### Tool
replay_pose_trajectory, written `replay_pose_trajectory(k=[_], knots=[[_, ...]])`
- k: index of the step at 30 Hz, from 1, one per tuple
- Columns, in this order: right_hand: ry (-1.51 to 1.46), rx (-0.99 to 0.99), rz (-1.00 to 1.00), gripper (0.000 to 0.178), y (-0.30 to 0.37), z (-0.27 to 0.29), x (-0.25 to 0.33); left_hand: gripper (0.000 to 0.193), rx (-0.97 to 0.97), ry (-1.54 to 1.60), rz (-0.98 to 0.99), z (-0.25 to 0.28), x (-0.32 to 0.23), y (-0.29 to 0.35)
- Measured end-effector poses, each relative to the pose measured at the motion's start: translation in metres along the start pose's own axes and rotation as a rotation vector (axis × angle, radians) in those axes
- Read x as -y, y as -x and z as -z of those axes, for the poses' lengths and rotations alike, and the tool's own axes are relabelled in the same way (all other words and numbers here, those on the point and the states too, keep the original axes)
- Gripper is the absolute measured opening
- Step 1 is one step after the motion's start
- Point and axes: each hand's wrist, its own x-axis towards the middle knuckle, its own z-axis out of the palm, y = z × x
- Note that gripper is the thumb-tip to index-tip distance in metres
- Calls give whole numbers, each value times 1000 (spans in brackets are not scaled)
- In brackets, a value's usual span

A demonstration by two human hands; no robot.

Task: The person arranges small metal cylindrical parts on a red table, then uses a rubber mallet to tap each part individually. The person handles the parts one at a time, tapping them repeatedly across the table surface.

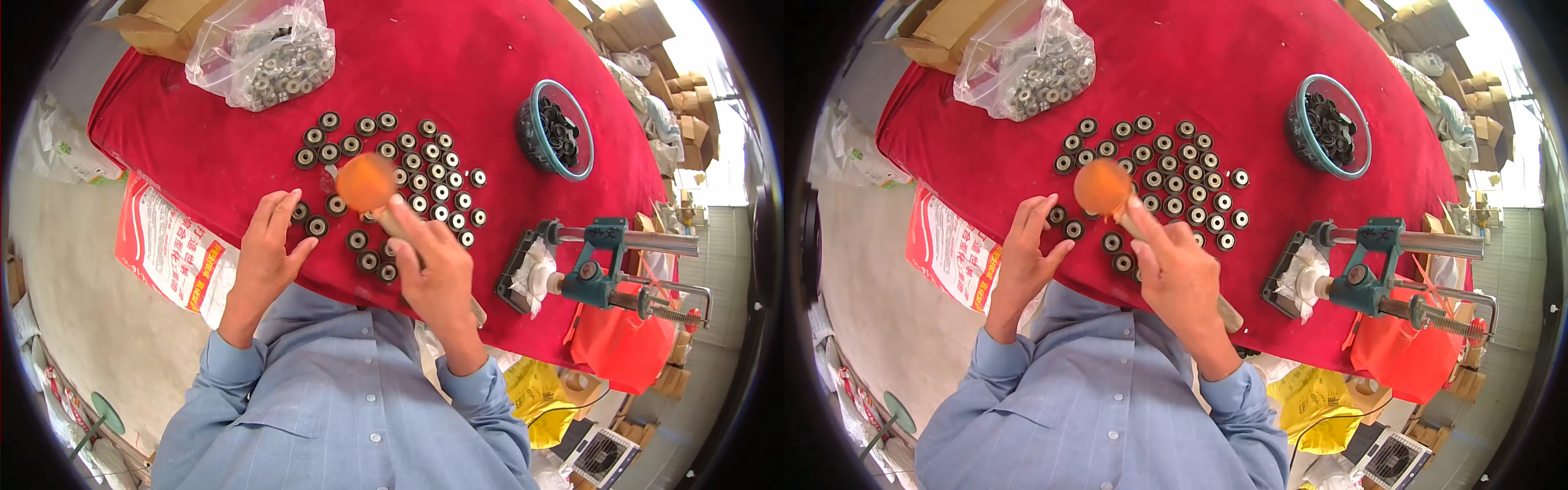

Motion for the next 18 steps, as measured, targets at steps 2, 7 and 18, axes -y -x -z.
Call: replay_pose_trajectory(k=[2,7,18], knots=[[-152,-165,87,60,-7,-3,-8,75,13,-12,-23,-3,2,-1],[79,26,-15,60,-21,-13,-15,69,-2,14,-50,-10,2,-14],[36,-125,0,60,-42,1,-47,54,24,32,-204,-26,-37,-3]])
